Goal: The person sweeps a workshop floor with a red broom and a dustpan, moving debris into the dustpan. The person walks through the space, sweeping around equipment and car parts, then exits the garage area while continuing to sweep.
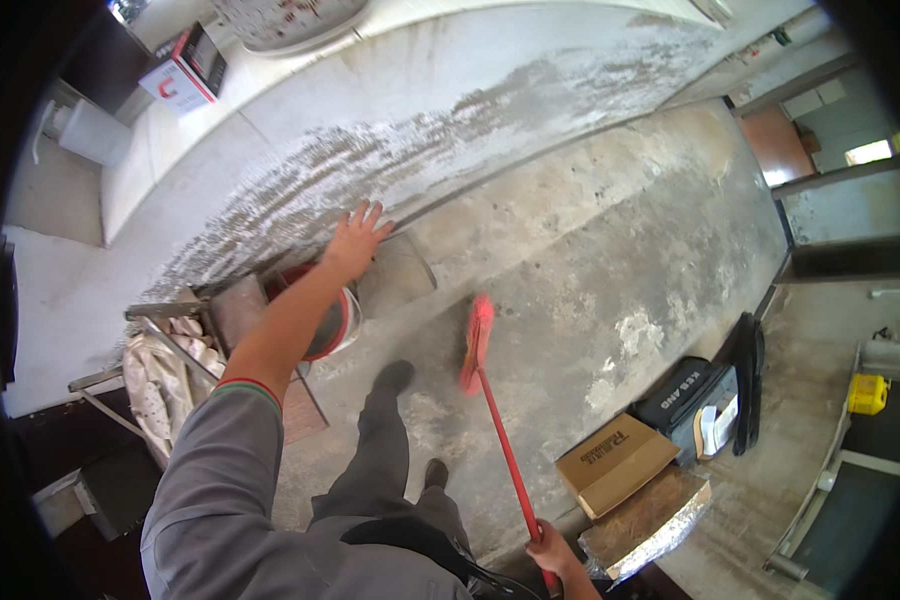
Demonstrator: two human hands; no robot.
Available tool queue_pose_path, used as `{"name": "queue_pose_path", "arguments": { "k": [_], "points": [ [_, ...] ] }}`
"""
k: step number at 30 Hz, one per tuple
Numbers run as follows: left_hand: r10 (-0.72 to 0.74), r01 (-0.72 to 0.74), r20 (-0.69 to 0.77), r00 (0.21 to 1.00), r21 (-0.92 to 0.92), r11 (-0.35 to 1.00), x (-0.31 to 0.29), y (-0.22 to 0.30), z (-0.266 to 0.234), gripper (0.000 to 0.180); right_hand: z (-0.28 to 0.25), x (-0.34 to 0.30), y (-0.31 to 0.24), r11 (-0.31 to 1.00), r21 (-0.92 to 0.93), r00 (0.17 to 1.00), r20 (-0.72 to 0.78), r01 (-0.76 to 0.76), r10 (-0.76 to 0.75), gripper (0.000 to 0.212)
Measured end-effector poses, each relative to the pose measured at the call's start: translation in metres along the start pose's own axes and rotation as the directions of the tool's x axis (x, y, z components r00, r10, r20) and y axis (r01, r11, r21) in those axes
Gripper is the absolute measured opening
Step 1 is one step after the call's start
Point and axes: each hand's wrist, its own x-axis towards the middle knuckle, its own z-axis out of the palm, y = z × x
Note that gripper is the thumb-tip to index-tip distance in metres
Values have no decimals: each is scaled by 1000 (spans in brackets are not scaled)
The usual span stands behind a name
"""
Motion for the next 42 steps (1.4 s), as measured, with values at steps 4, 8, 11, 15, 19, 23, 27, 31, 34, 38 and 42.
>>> {"name": "queue_pose_path", "arguments": {
  "k": [4, 8, 11, 15, 19, 23, 27, 31, 34, 38, 42],
  "points": [
    [-103, 166, 512, 853, -79, 983, -9, -2, 57, 29, 66, -22, 89, 982, -15, 945, -271, 186, -183, 47],
    [-4, -20, 529, 849, 39, 999, -18, 30, 68, 27, 135, -55, 146, 926, 365, 959, -283, 93, 15, 53],
    [145, -151, 409, 901, -19, 988, -23, 74, 16, 18, 166, -65, 206, 587, 806, 994, -103, 70, 23, 57],
    [175, -133, 360, 916, -139, 981, -82, 152, -93, 14, 180, -70, 297, 24, 978, 977, 208, -207, -55, 40],
    [116, -89, 202, 973, -138, 986, -192, 209, -191, 13, 177, -81, 331, 998, 63, 907, -422, 17, 11, 40],
    [-23, 90, 245, 969, -269, 959, -316, 244, -257, 13, 163, -82, 304, 989, 19, 952, -278, 143, -132, 39],
    [-235, 317, 222, 946, -495, 809, -445, 267, -302, 18, 153, -73, 269, 966, -90, 963, -93, 244, -252, 38],
    [-429, 539, 327, 842, -525, 658, -583, 277, -343, 31, 158, -68, 240, 925, -232, 953, 76, 302, -292, 37],
    [-574, 709, 420, 703, -485, 512, -694, 277, -366, 34, 179, -71, 216, 890, -330, 947, 170, 314, -271, 37],
    [-735, 884, 509, 447, -376, 277, -852, 284, -389, 37, 232, -78, 183, 835, -458, 943, 269, 306, -197, 37],
    [-880, 900, 351, 321, -401, 169, -1012, 311, -395, 38, 306, -86, 147, 758, -586, 938, 335, 284, -93, 38]
  ]
}}
